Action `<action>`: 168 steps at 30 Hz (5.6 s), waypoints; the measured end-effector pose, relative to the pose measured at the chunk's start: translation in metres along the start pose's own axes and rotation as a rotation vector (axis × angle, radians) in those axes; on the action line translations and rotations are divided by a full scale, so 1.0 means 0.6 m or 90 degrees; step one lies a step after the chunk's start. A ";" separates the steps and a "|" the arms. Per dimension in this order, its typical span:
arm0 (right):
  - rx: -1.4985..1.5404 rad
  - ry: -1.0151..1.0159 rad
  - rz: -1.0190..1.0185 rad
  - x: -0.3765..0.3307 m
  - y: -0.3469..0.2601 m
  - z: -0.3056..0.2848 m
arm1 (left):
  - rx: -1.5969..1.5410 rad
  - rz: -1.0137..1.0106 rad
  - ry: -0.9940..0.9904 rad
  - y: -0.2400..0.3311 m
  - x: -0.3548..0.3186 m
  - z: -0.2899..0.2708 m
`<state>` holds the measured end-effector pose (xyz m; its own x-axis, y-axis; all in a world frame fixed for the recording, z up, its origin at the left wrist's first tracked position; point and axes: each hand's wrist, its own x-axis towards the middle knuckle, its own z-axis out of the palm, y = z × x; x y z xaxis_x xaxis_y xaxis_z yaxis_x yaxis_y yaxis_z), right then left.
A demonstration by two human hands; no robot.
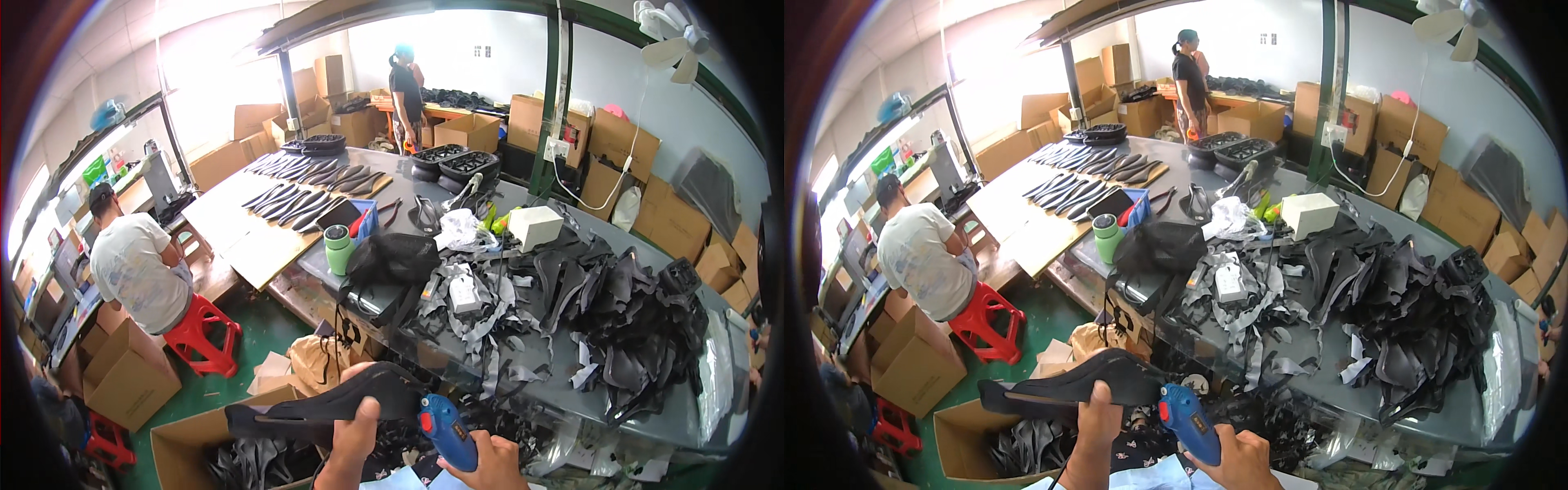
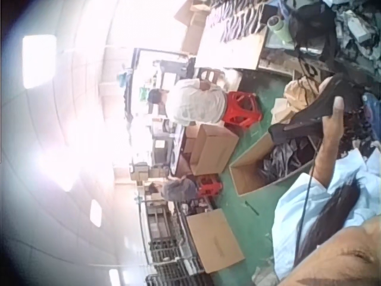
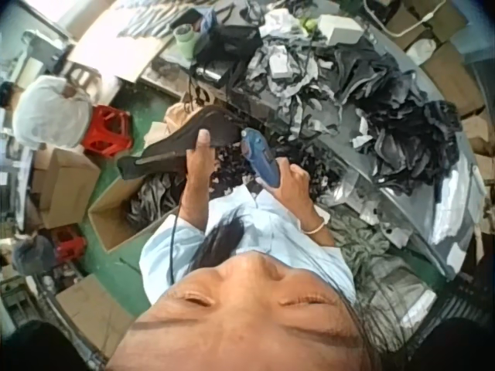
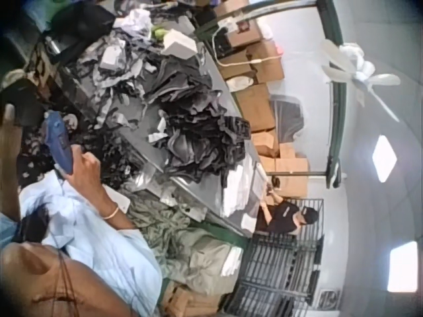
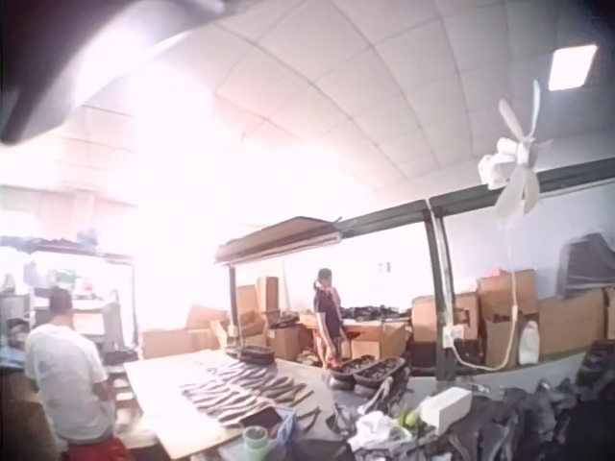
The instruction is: The person uses a hot glue gun to apply adhesive to the edges of black plastic components. They pick up individual parts from a pile on the table, apply glue, and place them into a cardboard box. The process is repeated for multiple items in a workshop setting.
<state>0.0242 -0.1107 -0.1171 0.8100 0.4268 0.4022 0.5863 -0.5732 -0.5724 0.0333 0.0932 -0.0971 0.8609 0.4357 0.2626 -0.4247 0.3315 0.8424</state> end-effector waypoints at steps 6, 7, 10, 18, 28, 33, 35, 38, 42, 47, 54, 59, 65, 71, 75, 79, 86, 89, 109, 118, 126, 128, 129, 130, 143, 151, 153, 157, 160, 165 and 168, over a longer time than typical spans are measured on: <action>0.013 -0.019 -0.002 0.000 -0.004 0.006 | -0.029 -0.053 0.065 0.000 -0.008 0.002; 0.018 -0.019 0.001 0.002 -0.005 0.004 | -0.035 -0.055 0.063 -0.005 -0.007 0.005; 0.036 -0.028 0.003 0.003 -0.011 0.006 | -0.029 -0.047 0.054 -0.020 -0.011 -0.005; 0.103 -0.049 0.007 0.011 -0.009 0.015 | -0.013 -0.053 0.012 -0.039 -0.014 -0.012; -0.014 -0.060 -0.032 0.011 0.003 0.010 | 0.087 -0.170 -0.100 0.009 0.007 -0.016; -0.050 -0.076 -0.075 0.009 0.013 0.005 | 0.291 -0.180 -0.245 0.031 0.034 -0.034; -0.048 -0.090 -0.077 0.008 0.014 0.005 | 0.350 -0.121 -0.325 0.033 0.044 -0.035; -0.014 -0.111 -0.063 0.003 0.015 0.009 | 0.419 -0.134 -0.404 0.029 0.050 -0.037; 0.055 -0.116 -0.056 0.008 0.003 0.016 | 0.436 0.001 -0.424 -0.004 0.041 -0.042; 0.136 -0.135 -0.016 0.018 -0.017 0.010 | 0.559 0.078 -0.419 -0.030 0.029 -0.041; 0.227 -0.127 -0.015 0.020 -0.019 0.012 | 0.485 0.022 -0.425 -0.065 0.003 -0.041; 0.224 -0.156 0.019 0.024 -0.029 0.001 | 0.464 -0.031 -0.448 -0.075 -0.002 -0.053; 0.240 -0.112 0.032 0.028 -0.045 -0.010 | 0.396 -0.239 -0.462 -0.087 -0.026 -0.072; 0.178 0.071 0.040 0.033 -0.001 0.015 | 0.090 -0.443 -0.374 -0.074 -0.041 -0.059; 0.261 -0.047 0.053 0.041 -0.016 0.016 | -0.237 -0.382 -0.227 -0.077 -0.050 -0.035; 0.289 -0.139 0.003 0.029 -0.024 0.018 | -0.290 0.014 0.018 -0.069 0.006 0.025; 0.113 -0.073 0.021 0.011 0.003 0.012 | -0.144 -0.066 0.054 -0.036 0.007 -0.018; 0.093 -0.089 0.040 0.006 0.008 0.012 | -0.109 -0.088 -0.067 -0.035 0.003 -0.046; 0.058 -0.112 0.037 0.006 0.030 0.006 | 0.162 -0.353 -0.188 0.009 0.021 -0.044; -0.021 -0.162 -0.046 0.000 0.058 -0.015 | 0.235 -0.496 -0.231 0.027 0.037 -0.060; -0.041 -0.169 -0.088 -0.002 0.058 -0.006 | 0.334 -0.545 -0.316 0.048 0.053 -0.049; -0.046 -0.177 -0.093 -0.003 0.057 -0.004 | 0.362 -0.554 -0.386 0.044 0.062 -0.053; -0.045 -0.181 -0.093 -0.003 0.056 -0.003 | 0.375 -0.537 -0.415 0.038 0.063 -0.057; -0.043 -0.185 -0.095 -0.003 0.053 -0.003 | 0.388 -0.519 -0.442 0.028 0.063 -0.061; 0.071 -0.172 -0.107 0.001 0.026 0.027 | 0.419 -0.388 -0.574 -0.036 0.045 -0.064; 0.021 -0.171 0.030 -0.005 0.029 0.042 | 0.214 -0.024 -0.337 0.024 0.068 -0.071; 0.015 -0.173 0.024 -0.003 0.031 0.043 | 0.011 0.081 -0.113 -0.003 0.049 -0.065; 0.029 -0.156 0.020 -0.002 0.026 0.047 | -0.036 0.031 0.039 -0.010 0.018 -0.047; 0.068 -0.139 0.010 0.002 0.018 0.045 | -0.014 0.043 0.066 -0.029 0.005 -0.043; 0.101 -0.133 0.038 0.006 0.005 0.042 | 0.007 0.077 0.062 -0.047 -0.007 -0.036; 0.127 -0.129 0.037 0.010 0.003 0.042 | 0.022 0.103 0.054 -0.049 -0.009 -0.027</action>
<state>0.0298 -0.0920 -0.1338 0.8115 0.5394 0.2248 0.5080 -0.4610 -0.7276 0.0363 0.0946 -0.1308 0.7548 0.5503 0.3570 -0.5449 0.2232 0.8082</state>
